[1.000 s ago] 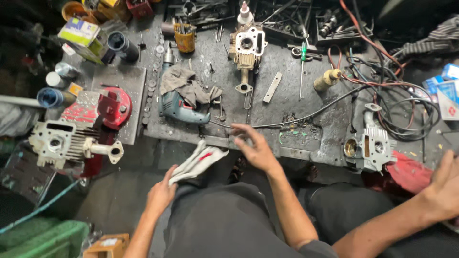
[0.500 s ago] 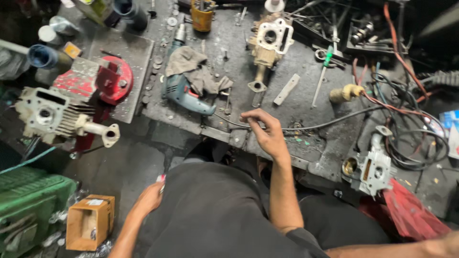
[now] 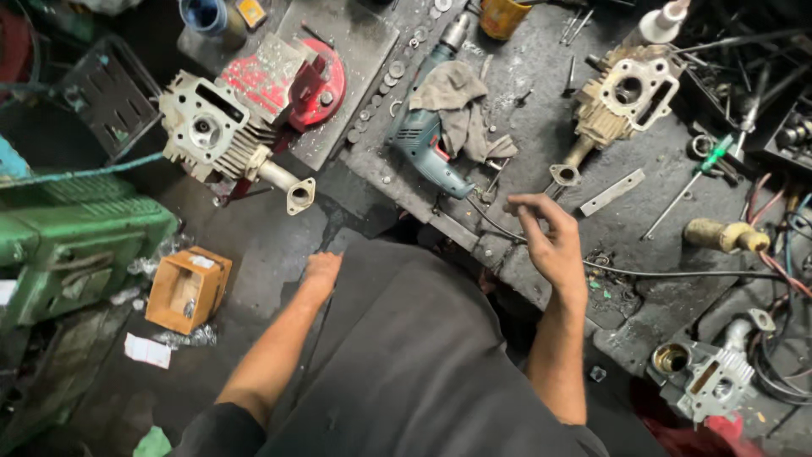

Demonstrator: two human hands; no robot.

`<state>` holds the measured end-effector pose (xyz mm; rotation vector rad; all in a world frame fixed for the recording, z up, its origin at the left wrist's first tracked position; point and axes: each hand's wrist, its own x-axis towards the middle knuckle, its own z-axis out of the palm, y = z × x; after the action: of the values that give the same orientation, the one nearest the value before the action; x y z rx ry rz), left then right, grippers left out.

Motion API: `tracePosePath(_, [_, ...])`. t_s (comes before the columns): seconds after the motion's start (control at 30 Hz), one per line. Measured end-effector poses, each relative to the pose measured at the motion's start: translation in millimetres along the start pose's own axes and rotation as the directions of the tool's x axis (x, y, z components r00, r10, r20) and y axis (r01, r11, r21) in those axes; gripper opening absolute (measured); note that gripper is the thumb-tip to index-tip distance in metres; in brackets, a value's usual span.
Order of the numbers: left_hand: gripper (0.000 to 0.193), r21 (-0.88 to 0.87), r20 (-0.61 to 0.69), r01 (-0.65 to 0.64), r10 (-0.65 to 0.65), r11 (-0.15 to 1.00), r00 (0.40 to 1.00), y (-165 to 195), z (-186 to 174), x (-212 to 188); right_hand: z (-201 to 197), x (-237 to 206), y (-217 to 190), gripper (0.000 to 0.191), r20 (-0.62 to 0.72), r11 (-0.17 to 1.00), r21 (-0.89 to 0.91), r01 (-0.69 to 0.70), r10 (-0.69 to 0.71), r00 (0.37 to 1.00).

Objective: The person sits on the floor of a repair workshop and wipes a small engine cylinder head with a red cloth, then wipes it with a white cloth and works on its bore by hand. They handle a piston and small rings and press the piston into the cylinder bore at the end.

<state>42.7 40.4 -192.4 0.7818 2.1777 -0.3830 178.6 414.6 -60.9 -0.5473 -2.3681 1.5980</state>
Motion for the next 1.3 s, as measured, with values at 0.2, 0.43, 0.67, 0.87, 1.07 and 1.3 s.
tracePosePath(0.2, [0.035,-0.474,-0.034,-0.13,0.129,0.871,0.991,-39,-17,-26,20,31,-5,0.019,0.142,1.0,-0.005,-0.01,0.01,0.99])
tracePosePath(0.43, [0.034,-0.71,-0.377,-0.478,0.294,0.517,0.878,-43,-14,-23,43,51,-24,0.021,0.288,0.994,-0.045,0.102,-0.084,0.954])
tracePosePath(0.67, [0.047,-1.0,0.006,0.001,0.162,0.027,0.987,-33,28,-4,56,51,-28,0.024,0.411,0.979,-0.17,0.114,-0.035,0.911])
tracePosePath(0.87, [0.046,-0.787,-0.144,-0.363,0.424,0.499,0.894,-36,22,38,72,39,-25,0.028,0.559,0.966,-0.216,0.142,0.004,0.829])
tracePosePath(1.07, [0.042,-0.801,-0.098,-0.328,0.431,0.501,0.897,-44,11,45,89,27,-34,0.033,0.643,0.956,-0.245,0.164,0.033,0.765])
tracePosePath(1.3, [0.045,-0.73,-0.366,-0.308,0.031,0.61,0.93,-43,-10,28,63,24,-28,0.033,0.568,0.937,-0.35,0.018,0.197,0.799])
